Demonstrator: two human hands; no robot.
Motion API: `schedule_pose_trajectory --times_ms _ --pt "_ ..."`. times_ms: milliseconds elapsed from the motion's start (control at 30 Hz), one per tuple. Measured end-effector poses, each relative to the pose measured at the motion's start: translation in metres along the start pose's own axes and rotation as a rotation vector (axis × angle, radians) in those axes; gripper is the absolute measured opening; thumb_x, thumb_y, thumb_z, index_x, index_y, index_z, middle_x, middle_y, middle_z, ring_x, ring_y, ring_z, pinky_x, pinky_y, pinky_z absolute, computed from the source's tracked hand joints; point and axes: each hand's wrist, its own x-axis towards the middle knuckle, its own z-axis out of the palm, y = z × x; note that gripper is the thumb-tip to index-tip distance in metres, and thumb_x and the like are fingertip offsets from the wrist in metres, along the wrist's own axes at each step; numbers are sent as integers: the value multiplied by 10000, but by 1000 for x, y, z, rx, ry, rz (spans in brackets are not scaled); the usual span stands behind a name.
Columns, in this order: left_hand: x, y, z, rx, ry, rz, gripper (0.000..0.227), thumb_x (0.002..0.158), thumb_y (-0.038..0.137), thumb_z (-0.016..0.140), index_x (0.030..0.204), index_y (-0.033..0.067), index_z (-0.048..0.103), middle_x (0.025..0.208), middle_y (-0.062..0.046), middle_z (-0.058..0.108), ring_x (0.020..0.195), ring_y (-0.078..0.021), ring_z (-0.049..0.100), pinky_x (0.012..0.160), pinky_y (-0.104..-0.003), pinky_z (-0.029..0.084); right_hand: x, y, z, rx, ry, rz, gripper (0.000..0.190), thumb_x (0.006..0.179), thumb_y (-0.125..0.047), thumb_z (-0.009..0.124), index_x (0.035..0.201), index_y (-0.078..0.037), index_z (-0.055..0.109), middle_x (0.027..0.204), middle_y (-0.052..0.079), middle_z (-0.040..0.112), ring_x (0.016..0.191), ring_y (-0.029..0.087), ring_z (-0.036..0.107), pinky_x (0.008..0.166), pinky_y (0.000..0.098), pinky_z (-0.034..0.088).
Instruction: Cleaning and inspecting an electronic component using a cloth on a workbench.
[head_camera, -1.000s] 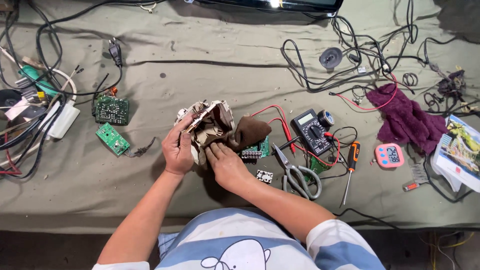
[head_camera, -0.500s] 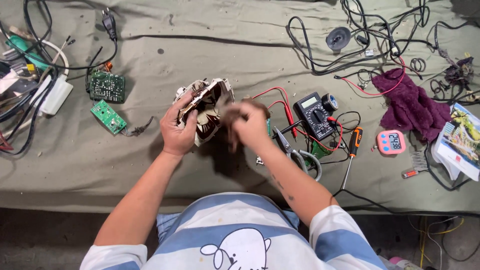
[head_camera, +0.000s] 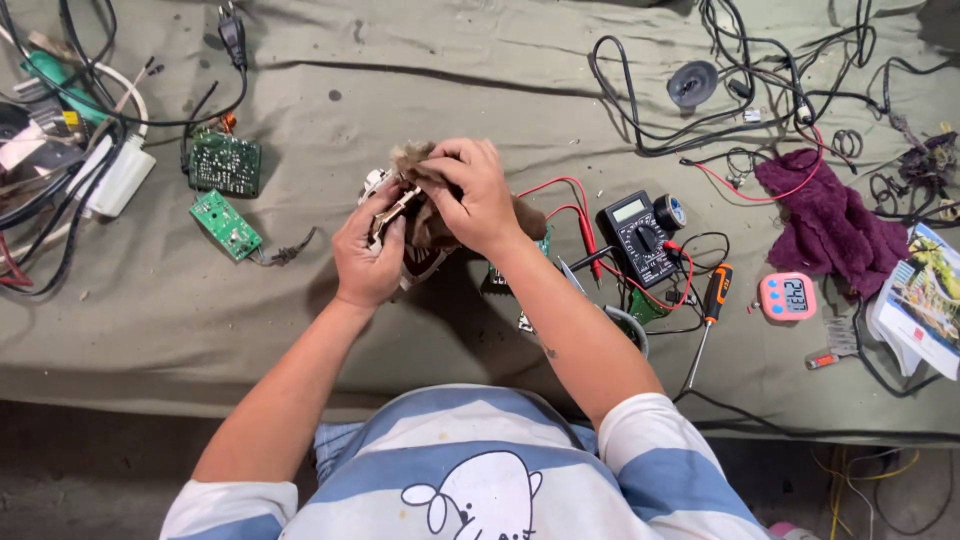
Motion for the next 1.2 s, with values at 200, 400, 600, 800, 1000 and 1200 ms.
schedule_pose_trajectory --times_ms 200,400,600,800,1000,1200 --pt "-4 -4 -3 32 -29 -43 279 941 0 696 1217 -26 720 1208 -238 720 1193 -413 659 1001 -495 526 0 33 14 292 -38 279 97 910 -257 805 851 -185 777 884 -14 653 843 191 665 855 332 501" --pt "-1 1 -3 13 -30 -59 256 961 51 702 1206 -16 728 1210 -230 724 1209 -389 659 1025 -470 515 9 7 -15 576 15 501 130 961 -179 726 881 -85 766 773 -7 670 804 58 575 813 291 522" --pt "-1 1 -3 8 -44 -45 249 970 23 679 1209 -41 709 1202 -267 709 1191 -426 660 1005 -510 514 -4 27 -7 491 -26 327 157 879 -114 835 1033 -101 808 1079 102 757 1074 251 715 992 403 513" --pt "4 7 -2 -12 -44 -15 243 978 31 676 1207 -45 703 1201 -266 713 1195 -424 661 1016 -510 508 1 34 -7 705 65 504 63 919 -81 769 976 -58 781 889 21 747 877 70 619 850 287 549" --pt "5 8 -2 -14 -55 -24 241 987 42 667 1212 -39 701 1209 -260 714 1205 -419 655 1024 -503 504 5 0 -29 695 -34 446 212 812 -23 864 1004 -51 780 1013 76 775 999 107 637 940 337 539" --pt "4 6 -3 6 -66 -32 249 978 27 673 1216 -43 699 1202 -267 711 1188 -424 663 999 -509 518 -1 34 -14 537 -27 313 193 805 -69 903 976 -73 813 939 99 773 940 198 737 861 351 569"
